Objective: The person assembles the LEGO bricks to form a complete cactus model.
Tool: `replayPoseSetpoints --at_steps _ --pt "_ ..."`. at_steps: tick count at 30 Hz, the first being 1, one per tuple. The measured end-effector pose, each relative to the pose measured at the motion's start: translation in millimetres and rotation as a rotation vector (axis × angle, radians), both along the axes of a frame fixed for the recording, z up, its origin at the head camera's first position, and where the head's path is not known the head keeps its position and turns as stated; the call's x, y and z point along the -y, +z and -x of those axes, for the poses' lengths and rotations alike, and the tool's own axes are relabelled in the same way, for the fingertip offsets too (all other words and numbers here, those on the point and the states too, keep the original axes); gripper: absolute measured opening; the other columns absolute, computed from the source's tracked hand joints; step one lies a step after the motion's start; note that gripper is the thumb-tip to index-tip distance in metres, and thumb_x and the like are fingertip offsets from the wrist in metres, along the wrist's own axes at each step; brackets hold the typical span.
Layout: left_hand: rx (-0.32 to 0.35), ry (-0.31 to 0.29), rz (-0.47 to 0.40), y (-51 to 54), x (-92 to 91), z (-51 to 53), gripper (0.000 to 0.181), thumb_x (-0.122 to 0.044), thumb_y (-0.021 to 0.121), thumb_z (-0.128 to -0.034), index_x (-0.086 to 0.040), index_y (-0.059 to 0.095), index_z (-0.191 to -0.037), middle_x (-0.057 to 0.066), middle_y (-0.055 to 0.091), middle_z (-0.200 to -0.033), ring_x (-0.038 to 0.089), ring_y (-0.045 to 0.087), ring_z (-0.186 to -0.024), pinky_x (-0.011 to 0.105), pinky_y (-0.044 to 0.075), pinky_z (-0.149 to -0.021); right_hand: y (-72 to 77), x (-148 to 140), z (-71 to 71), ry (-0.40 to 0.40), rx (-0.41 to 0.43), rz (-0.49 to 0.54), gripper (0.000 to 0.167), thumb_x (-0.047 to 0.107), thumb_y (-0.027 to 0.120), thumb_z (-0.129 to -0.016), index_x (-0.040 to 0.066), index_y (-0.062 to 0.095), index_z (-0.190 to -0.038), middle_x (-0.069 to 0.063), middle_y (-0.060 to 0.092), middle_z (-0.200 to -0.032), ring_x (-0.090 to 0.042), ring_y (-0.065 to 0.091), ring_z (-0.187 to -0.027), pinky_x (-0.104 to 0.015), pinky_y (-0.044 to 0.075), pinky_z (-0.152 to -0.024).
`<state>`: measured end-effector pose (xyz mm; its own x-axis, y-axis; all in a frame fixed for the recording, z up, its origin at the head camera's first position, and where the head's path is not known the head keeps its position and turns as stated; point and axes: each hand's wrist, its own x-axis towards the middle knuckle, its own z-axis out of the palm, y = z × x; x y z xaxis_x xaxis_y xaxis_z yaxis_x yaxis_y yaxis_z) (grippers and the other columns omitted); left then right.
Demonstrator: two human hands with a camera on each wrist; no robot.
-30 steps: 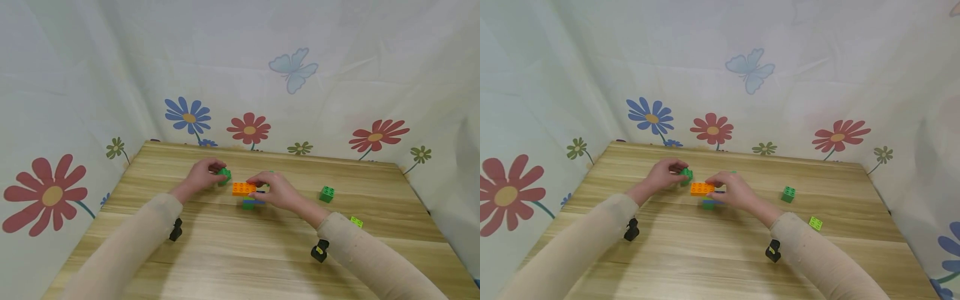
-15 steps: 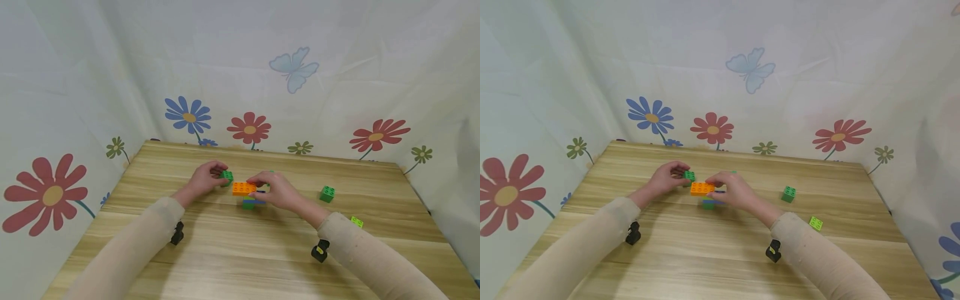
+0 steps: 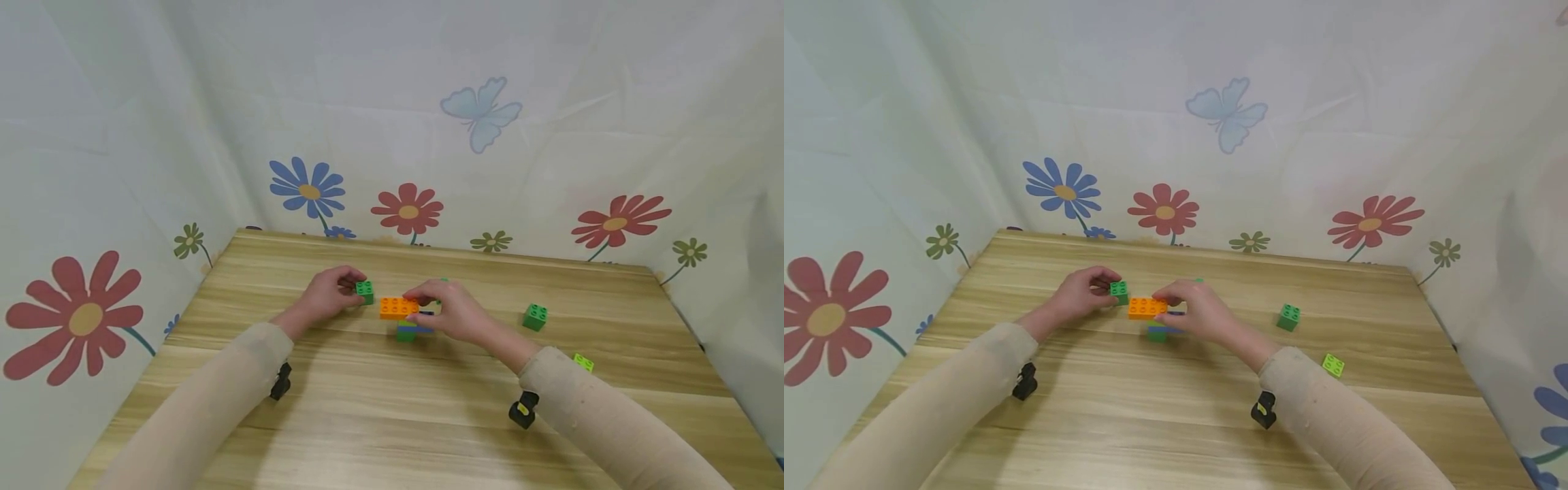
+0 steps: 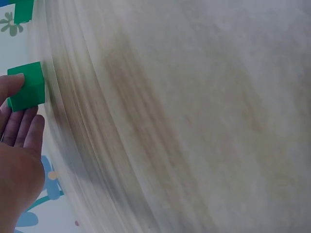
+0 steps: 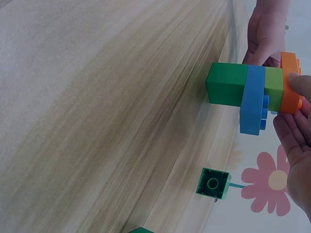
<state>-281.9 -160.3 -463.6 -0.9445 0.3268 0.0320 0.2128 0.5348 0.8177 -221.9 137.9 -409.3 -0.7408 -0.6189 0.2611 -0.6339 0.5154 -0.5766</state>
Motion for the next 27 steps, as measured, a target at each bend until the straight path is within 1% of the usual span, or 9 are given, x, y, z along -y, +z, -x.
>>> replayPoseSetpoints --at_steps 6,9,11,14,17,21,24,27 --pt "0.004 -0.018 0.037 -1.9 2.5 2.4 0.050 -0.010 0.086 -0.0910 -0.005 0.066 -0.136 0.013 0.067 -0.139 0.030 0.063 -0.127 0.045 0.050 -0.115 -0.8 0 0.1 0.001 0.008 -0.004 0.039 0.017 0.085 -0.094 0.005 0.075 -0.129 -0.008 0.077 -0.120 -0.025 0.072 -0.104 -0.048 0.062 -0.095" --pt "0.004 -0.029 0.058 -1.6 2.7 3.8 0.051 -0.010 0.088 -0.0899 -0.005 0.066 -0.136 0.012 0.067 -0.139 0.030 0.063 -0.127 0.044 0.050 -0.115 -0.6 0 0.2 0.001 0.009 -0.002 0.039 0.017 0.085 -0.094 0.005 0.075 -0.129 -0.008 0.077 -0.120 -0.026 0.072 -0.104 -0.049 0.062 -0.095" --pt "-0.007 -0.038 0.079 -0.7 2.0 4.7 0.050 -0.012 0.088 -0.0897 -0.006 0.068 -0.135 0.011 0.068 -0.136 0.028 0.064 -0.123 0.043 0.052 -0.113 -0.2 0 0.0 0.002 0.011 0.000 0.039 0.017 0.085 -0.094 0.005 0.075 -0.129 -0.008 0.077 -0.120 -0.027 0.072 -0.105 -0.049 0.062 -0.095" --pt "-0.030 -0.047 0.117 2.4 0.0 4.1 0.045 -0.013 0.088 -0.0897 -0.007 0.070 -0.130 0.009 0.072 -0.126 0.025 0.066 -0.111 0.042 0.056 -0.105 0.1 -1 0.1 0.000 0.010 0.000 0.039 0.017 0.085 -0.094 0.005 0.075 -0.129 -0.008 0.077 -0.120 -0.025 0.072 -0.105 -0.049 0.062 -0.095" --pt "-0.045 -0.051 0.146 5.2 -1.8 3.2 0.040 -0.013 0.088 -0.0902 -0.007 0.072 -0.126 0.007 0.073 -0.117 0.024 0.065 -0.102 0.041 0.058 -0.098 -0.5 -1 0.8 0.003 0.003 0.000 0.039 0.017 0.086 -0.093 0.005 0.075 -0.128 -0.008 0.077 -0.120 -0.024 0.072 -0.105 -0.049 0.062 -0.095" --pt "-0.051 -0.049 0.161 6.7 -2.3 3.5 0.037 -0.014 0.087 -0.0908 -0.008 0.073 -0.124 0.006 0.074 -0.115 0.023 0.066 -0.102 0.041 0.058 -0.098 -1.4 -1 1.7 0.009 -0.003 0.004 0.038 0.017 0.086 -0.093 0.004 0.075 -0.128 -0.008 0.077 -0.120 -0.024 0.072 -0.104 -0.048 0.062 -0.094" --pt "-0.048 -0.050 0.161 11.0 -1.4 3.2 0.036 -0.015 0.087 -0.0909 -0.009 0.073 -0.124 0.005 0.074 -0.114 0.024 0.067 -0.104 0.041 0.058 -0.099 -1.2 -1 1.6 0.009 0.001 0.007 0.038 0.017 0.086 -0.093 0.004 0.075 -0.128 -0.008 0.077 -0.120 -0.023 0.072 -0.104 -0.048 0.062 -0.094" --pt "-0.046 -0.065 0.146 20.4 -0.2 1.8 0.035 -0.014 0.086 -0.0907 -0.010 0.073 -0.122 0.005 0.074 -0.113 0.025 0.067 -0.105 0.042 0.058 -0.100 -1.0 -1 1.6 0.007 0.006 0.007 0.038 0.017 0.086 -0.093 0.005 0.075 -0.128 -0.008 0.077 -0.120 -0.023 0.071 -0.103 -0.048 0.062 -0.094"
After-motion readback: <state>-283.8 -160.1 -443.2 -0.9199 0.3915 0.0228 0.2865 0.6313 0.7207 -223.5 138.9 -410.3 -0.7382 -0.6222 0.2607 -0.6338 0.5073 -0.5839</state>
